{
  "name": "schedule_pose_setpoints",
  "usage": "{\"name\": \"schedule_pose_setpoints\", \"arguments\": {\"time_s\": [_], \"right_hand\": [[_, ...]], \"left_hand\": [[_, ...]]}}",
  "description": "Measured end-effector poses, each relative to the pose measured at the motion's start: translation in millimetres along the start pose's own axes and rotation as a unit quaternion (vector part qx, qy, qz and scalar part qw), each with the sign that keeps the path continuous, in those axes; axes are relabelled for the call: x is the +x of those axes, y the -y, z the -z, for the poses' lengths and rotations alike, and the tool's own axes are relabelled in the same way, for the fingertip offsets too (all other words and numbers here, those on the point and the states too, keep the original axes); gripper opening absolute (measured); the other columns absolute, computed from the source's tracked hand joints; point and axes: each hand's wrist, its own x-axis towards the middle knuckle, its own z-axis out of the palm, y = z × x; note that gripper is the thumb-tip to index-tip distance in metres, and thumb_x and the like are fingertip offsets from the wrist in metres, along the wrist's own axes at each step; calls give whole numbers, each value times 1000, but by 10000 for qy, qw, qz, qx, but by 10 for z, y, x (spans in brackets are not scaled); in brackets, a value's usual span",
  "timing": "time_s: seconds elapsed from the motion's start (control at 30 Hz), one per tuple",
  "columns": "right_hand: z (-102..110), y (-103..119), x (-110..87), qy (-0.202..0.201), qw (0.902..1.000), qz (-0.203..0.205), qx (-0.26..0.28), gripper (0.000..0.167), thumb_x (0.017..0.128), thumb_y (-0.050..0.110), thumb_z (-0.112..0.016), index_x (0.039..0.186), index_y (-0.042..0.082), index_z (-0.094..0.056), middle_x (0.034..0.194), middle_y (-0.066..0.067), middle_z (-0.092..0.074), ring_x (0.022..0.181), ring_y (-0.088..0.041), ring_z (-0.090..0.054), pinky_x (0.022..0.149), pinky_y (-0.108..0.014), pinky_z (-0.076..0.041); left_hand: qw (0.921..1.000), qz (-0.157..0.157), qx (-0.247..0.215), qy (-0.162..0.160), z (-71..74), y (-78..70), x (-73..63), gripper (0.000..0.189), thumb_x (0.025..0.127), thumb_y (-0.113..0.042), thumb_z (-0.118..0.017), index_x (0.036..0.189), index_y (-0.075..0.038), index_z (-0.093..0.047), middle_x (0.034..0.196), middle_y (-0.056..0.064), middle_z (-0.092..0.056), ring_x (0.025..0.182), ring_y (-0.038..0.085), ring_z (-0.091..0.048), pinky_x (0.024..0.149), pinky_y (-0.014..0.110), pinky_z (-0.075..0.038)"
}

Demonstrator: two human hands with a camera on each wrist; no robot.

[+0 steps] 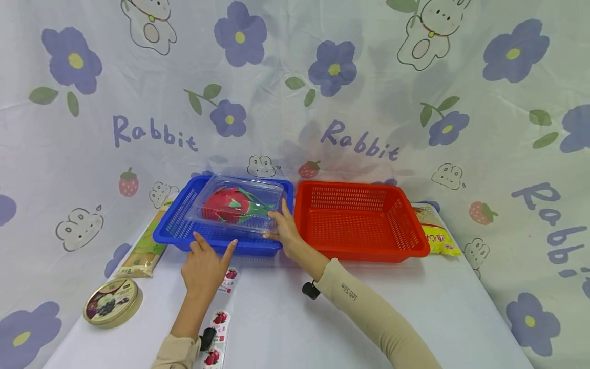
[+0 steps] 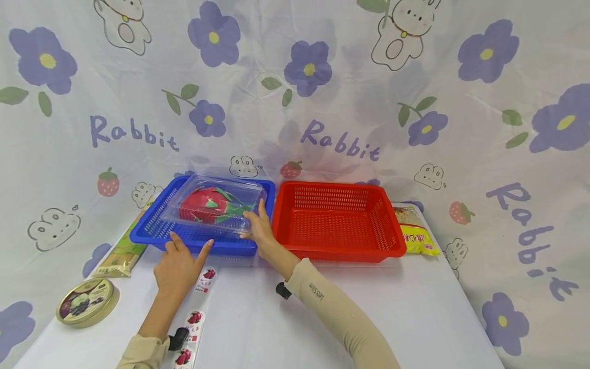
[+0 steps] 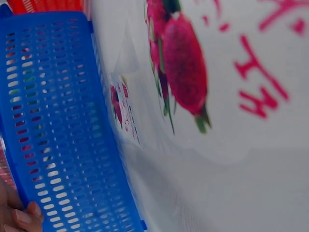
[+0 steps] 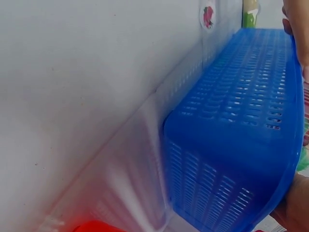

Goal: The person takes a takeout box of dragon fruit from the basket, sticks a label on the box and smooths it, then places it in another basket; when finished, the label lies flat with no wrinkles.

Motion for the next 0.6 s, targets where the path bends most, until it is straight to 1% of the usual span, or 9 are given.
{"name": "schedule_pose_setpoints", "arguments": {"time_s": [0.1,0.23,0.33,0.6], "right_hand": [[1,6,-11,24,10000,-2,45,79,98,24,-53,161,31,-5,157,-21,-30,67,-18,-61,76,-36,-59],[11,6,-18,-10,10000,33,81,79,98,23,-54,161,29,-6,145,-23,-43,63,-18,-60,74,-36,-59],[22,4,-19,-19,9999,49,114,79,98,22,-53,161,28,-7,138,-23,-47,62,-18,-60,72,-35,-59],[34,38,-57,13,9999,57,98,78,98,23,-53,161,30,-6,142,-22,-47,65,-19,-62,76,-35,-59]], "left_hand": [[10000,5,-14,-7,-4,-3,-6,114,92,-75,-39,150,19,-11,118,39,-46,73,41,-54,39,38,-41],[10000,5,0,-39,-13,-6,-7,114,91,-76,-38,150,18,-12,116,38,-46,72,39,-54,39,37,-41],[10000,1,-7,-73,-18,-6,-10,114,91,-77,-38,150,18,-13,116,38,-47,73,40,-54,39,38,-41],[9999,6,-90,-129,-17,1,-17,115,91,-76,-39,150,18,-12,116,38,-47,71,40,-54,38,37,-38]]}}
